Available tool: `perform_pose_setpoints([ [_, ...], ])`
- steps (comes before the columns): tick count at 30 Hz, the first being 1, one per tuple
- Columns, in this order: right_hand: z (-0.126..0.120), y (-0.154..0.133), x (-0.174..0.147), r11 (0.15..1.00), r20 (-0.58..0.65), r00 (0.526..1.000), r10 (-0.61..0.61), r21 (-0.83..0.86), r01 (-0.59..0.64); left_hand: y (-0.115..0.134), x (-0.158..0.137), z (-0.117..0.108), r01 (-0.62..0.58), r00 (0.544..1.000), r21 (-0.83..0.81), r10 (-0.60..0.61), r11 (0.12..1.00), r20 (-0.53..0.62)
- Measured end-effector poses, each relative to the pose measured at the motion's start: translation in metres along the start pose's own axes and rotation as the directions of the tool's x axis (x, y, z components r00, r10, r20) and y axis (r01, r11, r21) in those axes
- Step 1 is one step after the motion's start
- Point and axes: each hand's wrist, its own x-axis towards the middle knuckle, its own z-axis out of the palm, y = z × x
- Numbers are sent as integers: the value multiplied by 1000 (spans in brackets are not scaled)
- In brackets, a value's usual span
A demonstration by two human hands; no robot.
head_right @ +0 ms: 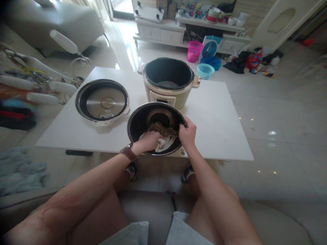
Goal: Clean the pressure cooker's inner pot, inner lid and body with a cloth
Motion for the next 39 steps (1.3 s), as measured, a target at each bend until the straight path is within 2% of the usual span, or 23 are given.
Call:
perform_pose_setpoints([
  [4,10,-1,-10,999,-60,998,33,4,-32,0,8,10,-43,997,-310,22,950,-73],
  [7,21,0,-23,998,-122,990,65,11,-64,7,16,21,-119,981,-564,11,817,-191],
  [10,30,1,-34,994,-175,979,104,37,-99,17,19,30,-199,948,-681,-36,705,-315],
  [12,34,2,-37,991,-186,974,130,57,-121,21,17,32,-237,929,-652,-29,720,-369],
  [14,34,3,-37,989,-179,974,140,72,-129,20,15,31,-247,929,-573,22,781,-371],
  [16,32,3,-35,990,-169,977,130,71,-120,14,13,28,-227,947,-487,73,843,-314],
  [19,26,4,-27,996,-132,987,90,31,-86,4,11,22,-180,978,-349,129,919,-165],
  [23,15,5,-11,999,-76,996,41,-16,-42,0,4,8,-59,998,-110,60,992,3],
  [25,8,6,-3,1000,-56,998,20,-6,-20,3,0,0,2,999,-12,-1,1000,52],
  [28,2,8,5,1000,-4,1000,7,27,-7,6,-5,-9,8,997,62,-13,998,81],
  [30,0,8,5,999,19,1000,20,25,-21,6,-6,-11,-10,997,70,5,998,78],
  [34,1,4,2,999,-12,999,41,6,-41,2,-6,-9,-30,998,16,29,999,47],
  [37,4,0,-3,999,-49,997,53,11,-52,0,-2,-2,-65,998,-135,68,989,14],
  [39,7,-2,-7,997,-76,995,71,25,-69,0,4,6,-107,994,-320,101,941,-35],
])
